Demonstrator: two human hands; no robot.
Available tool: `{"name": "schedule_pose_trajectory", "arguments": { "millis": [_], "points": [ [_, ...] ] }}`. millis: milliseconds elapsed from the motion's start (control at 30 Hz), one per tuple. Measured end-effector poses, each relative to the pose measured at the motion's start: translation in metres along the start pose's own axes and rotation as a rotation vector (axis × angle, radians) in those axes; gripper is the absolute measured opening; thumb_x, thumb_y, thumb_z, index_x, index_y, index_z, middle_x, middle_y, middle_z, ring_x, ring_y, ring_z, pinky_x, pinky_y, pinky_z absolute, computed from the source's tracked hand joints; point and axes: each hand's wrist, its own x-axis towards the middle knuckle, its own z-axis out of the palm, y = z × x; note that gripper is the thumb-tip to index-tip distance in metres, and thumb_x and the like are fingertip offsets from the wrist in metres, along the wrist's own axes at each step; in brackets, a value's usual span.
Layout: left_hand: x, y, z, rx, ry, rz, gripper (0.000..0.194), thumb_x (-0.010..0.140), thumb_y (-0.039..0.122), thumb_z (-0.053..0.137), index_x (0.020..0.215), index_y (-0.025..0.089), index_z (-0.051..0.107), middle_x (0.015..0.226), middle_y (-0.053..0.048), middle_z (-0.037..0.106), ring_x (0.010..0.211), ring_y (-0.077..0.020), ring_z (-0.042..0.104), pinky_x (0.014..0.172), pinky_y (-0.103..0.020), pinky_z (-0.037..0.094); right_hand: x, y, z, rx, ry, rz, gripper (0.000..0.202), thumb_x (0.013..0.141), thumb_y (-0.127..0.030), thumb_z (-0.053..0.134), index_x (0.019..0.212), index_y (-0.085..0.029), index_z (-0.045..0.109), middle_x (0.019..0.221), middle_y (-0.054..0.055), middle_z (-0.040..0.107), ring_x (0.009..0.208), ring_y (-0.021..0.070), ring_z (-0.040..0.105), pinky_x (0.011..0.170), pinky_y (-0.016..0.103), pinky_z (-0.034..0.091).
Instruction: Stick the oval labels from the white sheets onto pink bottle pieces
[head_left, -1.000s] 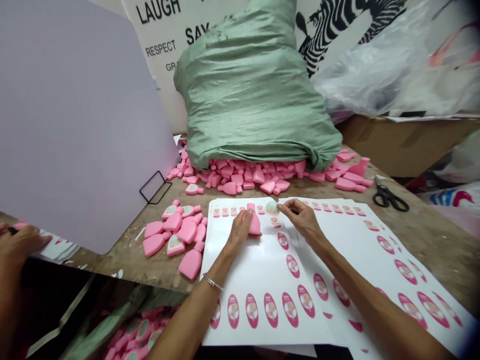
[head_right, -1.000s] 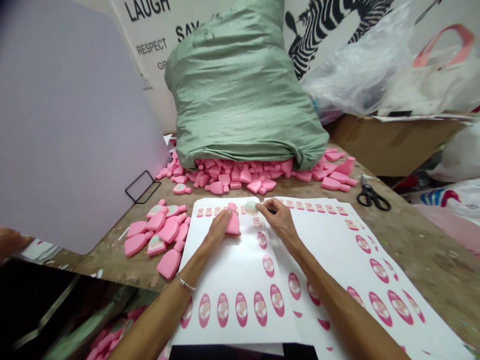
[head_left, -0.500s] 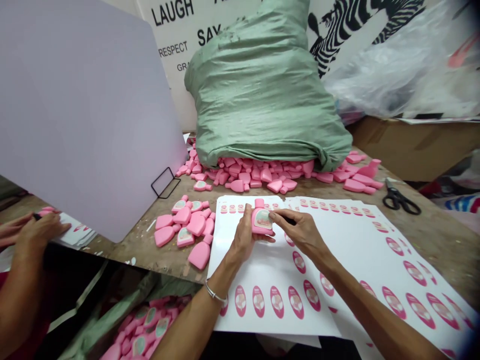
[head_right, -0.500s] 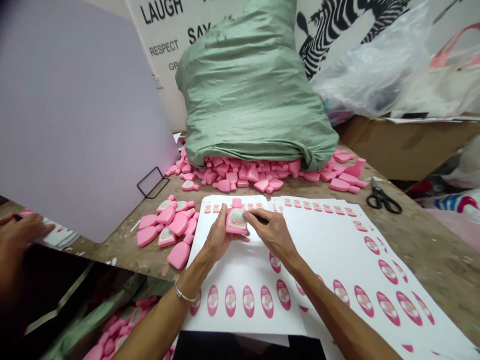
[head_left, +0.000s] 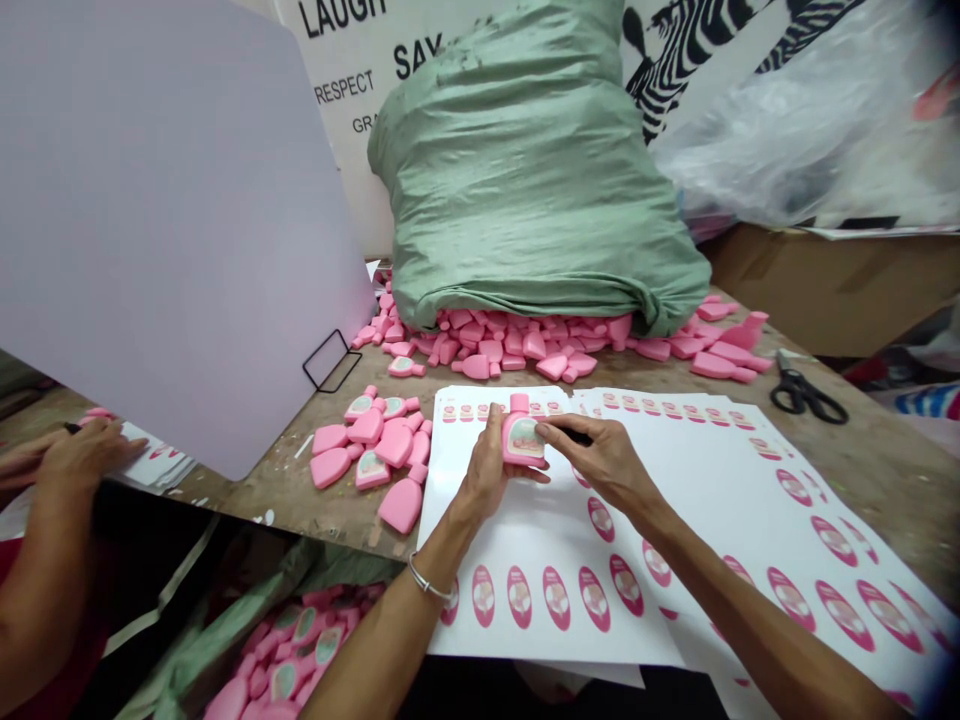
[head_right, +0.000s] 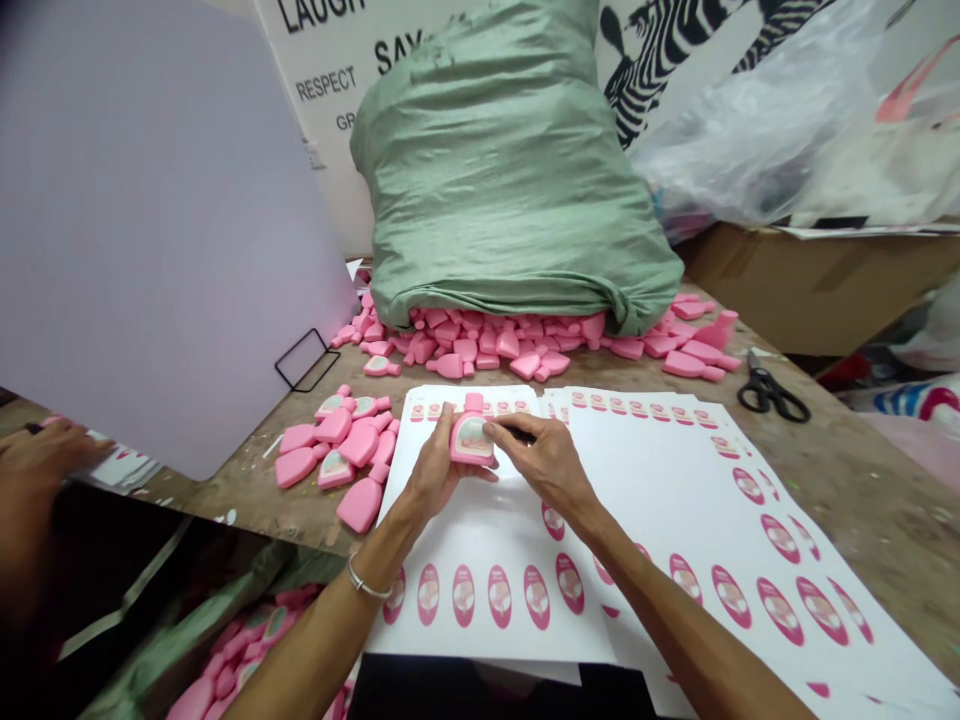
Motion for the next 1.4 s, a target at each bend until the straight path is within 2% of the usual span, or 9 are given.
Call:
{"name": "schedule_pose_trajectory", "arguments": {
  "millis": [367,500,600,767,900,1033,1133,1300,1400],
  "points": [
    [0.001,0.004,-0.004,-0.017,-0.1,-0.02,0.057,0.084,0.061,0.042,0.094,0.009,0.065,0.079,-0.009,0.065,0.062,-0.0171,0.062,0.058,-0.034,0.057,0.002,0.0,0.002,-0.064,0.032,-0.051,0.024,0.08,-0.042,0.06,0.085,-0.022,0.071,0.084,0.003,0.072,0.076,0.0201,0.064,0.069,0.031,0.048],
    [-0.001,0.007,-0.005,0.0,-0.166,0.035,0.034,0.078,0.04,0.063,0.099,0.013,0.059,0.083,-0.005,0.061,0.067,-0.0162,0.062,0.062,-0.036,0.058,0.003,0.005,0.006,-0.118,0.066,-0.117,0.023,0.082,-0.041,0.058,0.085,-0.022,0.07,0.086,0.004,0.071,0.077,0.0198,0.063,0.07,0.031,0.049],
    [-0.003,0.007,-0.005,0.037,-0.206,0.058,0.034,0.072,0.024,0.069,0.102,0.016,0.054,0.086,-0.002,0.059,0.068,-0.0125,0.061,0.068,-0.035,0.057,0.003,0.009,0.007,-0.31,0.157,-0.202,0.026,0.084,-0.042,0.056,0.094,-0.021,0.068,0.091,0.007,0.071,0.079,0.0211,0.063,0.073,0.035,0.047],
    [-0.005,0.007,-0.007,0.01,-0.218,0.036,0.034,0.074,0.023,0.068,0.102,0.014,0.051,0.092,-0.004,0.059,0.071,-0.0123,0.06,0.072,-0.037,0.057,0.006,0.011,0.002,-0.652,0.284,-0.21,0.051,0.077,-0.054,0.061,0.111,-0.016,0.062,0.103,0.014,0.068,0.096,0.0326,0.06,0.086,0.049,0.042],
    [-0.014,0.008,-0.005,-0.007,-0.293,-0.012,0.033,0.073,0.02,0.069,0.1,0.015,0.051,0.088,-0.002,0.057,0.074,-0.0134,0.061,0.073,-0.038,0.056,0.013,0.01,0.006,-0.297,0.096,-0.087,0.068,0.071,-0.056,0.066,0.126,-0.02,0.05,0.12,0.012,0.061,0.103,0.0271,0.06,0.084,0.04,0.048],
    [-0.032,0.014,-0.009,0.041,-0.384,-0.085,0.038,0.077,0.024,0.065,0.11,0.014,0.049,0.092,-0.008,0.061,0.077,-0.0156,0.061,0.071,-0.036,0.056,0.031,0.025,0.008,-0.068,-0.114,0.081,0.061,0.073,-0.057,0.062,0.119,-0.018,0.056,0.114,0.01,0.064,0.099,0.0241,0.062,0.079,0.034,0.051],
    [-0.044,0.028,-0.032,0.239,-0.225,-0.058,0.037,0.077,0.029,0.064,0.108,0.014,0.05,0.097,-0.01,0.064,0.076,-0.0165,0.061,0.068,-0.033,0.056,0.058,0.056,-0.008,-0.249,-0.033,0.061,0.055,0.076,-0.054,0.06,0.118,-0.019,0.055,0.112,0.008,0.065,0.097,0.0222,0.063,0.078,0.032,0.05],
    [-0.045,0.068,-0.1,0.804,0.453,0.132,0.045,0.076,0.05,0.056,0.11,0.02,0.053,0.095,-0.007,0.067,0.079,-0.0212,0.064,0.065,-0.03,0.054,0.119,0.116,-0.052,-0.69,0.134,0.153,0.041,0.081,-0.034,0.053,0.117,-0.015,0.055,0.107,0.014,0.067,0.099,0.0279,0.062,0.079,0.035,0.046],
    [-0.039,0.083,-0.143,1.127,0.623,0.219,0.042,0.078,0.051,0.047,0.105,0.021,0.059,0.087,-0.005,0.068,0.081,-0.0236,0.063,0.071,-0.032,0.051,0.149,0.139,-0.067,-0.777,0.111,0.21,0.048,0.075,-0.025,0.054,0.121,-0.013,0.052,0.103,0.016,0.068,0.095,0.0308,0.062,0.073,0.036,0.045]
  ]
}}
